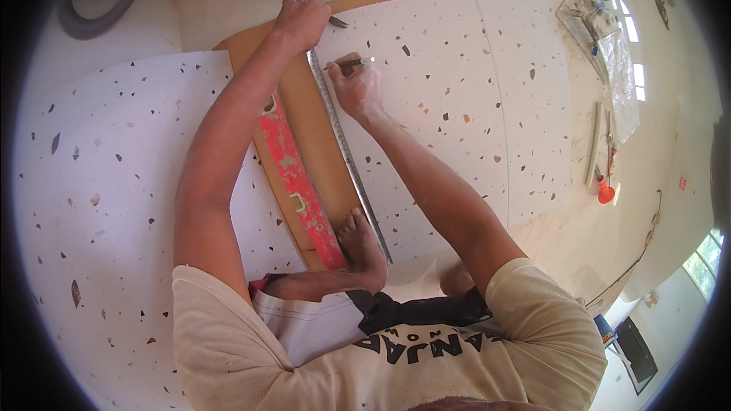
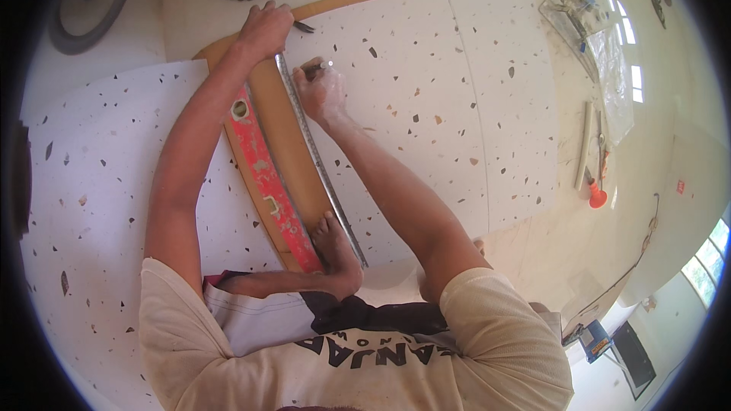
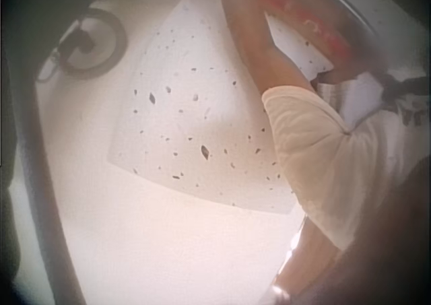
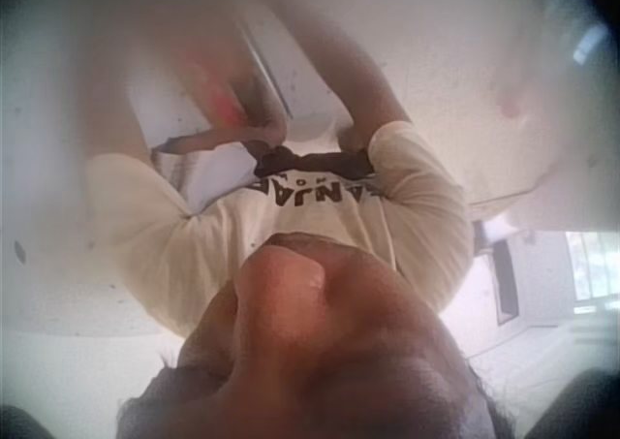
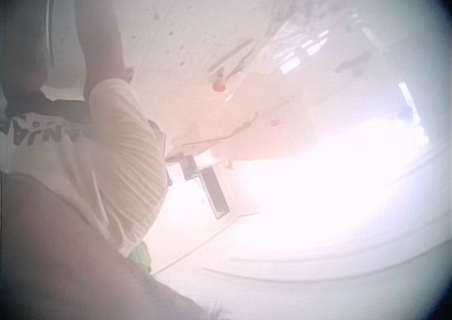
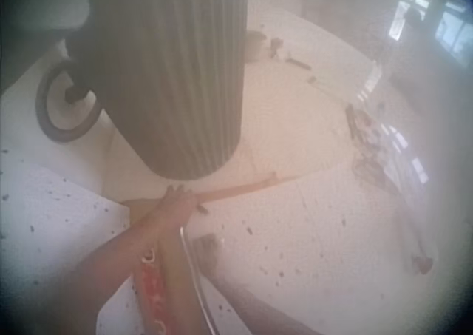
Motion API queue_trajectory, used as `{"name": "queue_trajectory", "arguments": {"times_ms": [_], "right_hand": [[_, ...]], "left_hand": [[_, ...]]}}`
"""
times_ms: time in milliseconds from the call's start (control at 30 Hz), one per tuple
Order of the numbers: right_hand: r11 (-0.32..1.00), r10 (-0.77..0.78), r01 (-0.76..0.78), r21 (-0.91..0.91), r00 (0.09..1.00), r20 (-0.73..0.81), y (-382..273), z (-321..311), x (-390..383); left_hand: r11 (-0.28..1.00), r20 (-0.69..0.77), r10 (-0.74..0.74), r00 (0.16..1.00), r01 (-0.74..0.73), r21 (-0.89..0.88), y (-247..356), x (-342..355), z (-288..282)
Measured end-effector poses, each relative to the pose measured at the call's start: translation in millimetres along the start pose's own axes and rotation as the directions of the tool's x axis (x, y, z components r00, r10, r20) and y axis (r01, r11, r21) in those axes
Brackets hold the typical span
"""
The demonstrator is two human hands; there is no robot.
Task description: The person measures and marks a large white terrazzo tile using a red spirit level and a black marker. They also use a tape measure to measure a gap in the floor and transfer those measurements to the tile to prepare it for cutting.
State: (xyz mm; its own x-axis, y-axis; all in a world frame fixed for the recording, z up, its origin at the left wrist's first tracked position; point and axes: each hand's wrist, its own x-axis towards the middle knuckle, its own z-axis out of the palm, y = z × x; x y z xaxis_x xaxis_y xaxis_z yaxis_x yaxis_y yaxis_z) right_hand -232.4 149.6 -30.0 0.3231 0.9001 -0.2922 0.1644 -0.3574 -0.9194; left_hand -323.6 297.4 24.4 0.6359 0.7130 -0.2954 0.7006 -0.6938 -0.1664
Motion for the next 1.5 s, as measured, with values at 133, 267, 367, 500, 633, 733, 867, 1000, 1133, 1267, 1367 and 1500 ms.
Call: {"name": "queue_trajectory", "arguments": {"times_ms": [133,267,367,500,633,733,867,1000,1133,1267,1367,1500], "right_hand": [[0.997,-0.005,0.006,-0.071,1.0,0.02,-5.3,0.4,-0.7],[0.997,-0.058,0.055,-0.05,0.997,-0.052,2.1,3.9,1.8],[0.991,-0.059,0.068,0.117,0.995,-0.081,9.3,-4.6,-0.6],[0.982,0.013,-0.006,0.19,0.999,-0.035,19.7,-26.7,-4.5],[0.957,0.089,-0.093,0.274,0.996,0.029,15.4,-58.8,-21.8],[0.927,0.105,-0.124,0.353,0.992,0.074,7.8,-77.2,-32.6],[0.91,0.087,-0.114,0.398,0.993,0.086,-6.0,-99.8,-40.1],[0.912,0.046,-0.077,0.404,0.995,0.085,-19.5,-124.1,-44.3],[0.903,0.035,-0.055,0.427,0.998,0.056,-25.9,-143.0,-47.6],[0.896,0.041,-0.037,0.442,0.999,-0.001,-18.7,-163.2,-45.2],[0.88,0.031,-0.043,0.473,0.999,0.035,-20.0,-167.0,-49.2],[0.872,0.0,-0.007,0.489,1.0,0.015,-16.2,-174.8,-55.2]], "left_hand": [[1.0,0.0,0.011,1.0,-0.011,0.002,0.3,-0.3,-0.8],[1.0,0.004,-0.004,1.0,0.004,-0.018,-0.3,-0.5,-1.8],[1.0,0.024,-0.008,1.0,0.008,-0.023,-2.1,-1.4,-3.5],[0.988,0.03,0.012,0.999,-0.008,-0.153,-14.1,-12.0,-11.4],[0.905,0.217,-0.036,0.976,0.124,-0.408,-16.0,-36.2,-43.8],[0.905,0.157,0.023,0.987,0.047,-0.423,-18.7,-58.4,-42.4],[0.851,0.078,0.054,0.995,-0.005,-0.526,-9.2,-91.7,-41.8],[0.698,0.219,-0.002,0.976,0.159,-0.698,0.3,-122.4,-47.8],[0.517,0.238,-0.11,0.965,0.26,-0.815,-11.5,-141.5,-27.5],[0.64,0.039,-0.325,0.945,0.25,-0.727,-20.6,-133.5,-20.9],[0.766,-0.214,-0.442,0.871,0.242,-0.595,-39.4,-128.1,24.9],[0.78,-0.36,-0.606,0.709,0.443,-0.441,-23.1,-125.6,44.5]]}}
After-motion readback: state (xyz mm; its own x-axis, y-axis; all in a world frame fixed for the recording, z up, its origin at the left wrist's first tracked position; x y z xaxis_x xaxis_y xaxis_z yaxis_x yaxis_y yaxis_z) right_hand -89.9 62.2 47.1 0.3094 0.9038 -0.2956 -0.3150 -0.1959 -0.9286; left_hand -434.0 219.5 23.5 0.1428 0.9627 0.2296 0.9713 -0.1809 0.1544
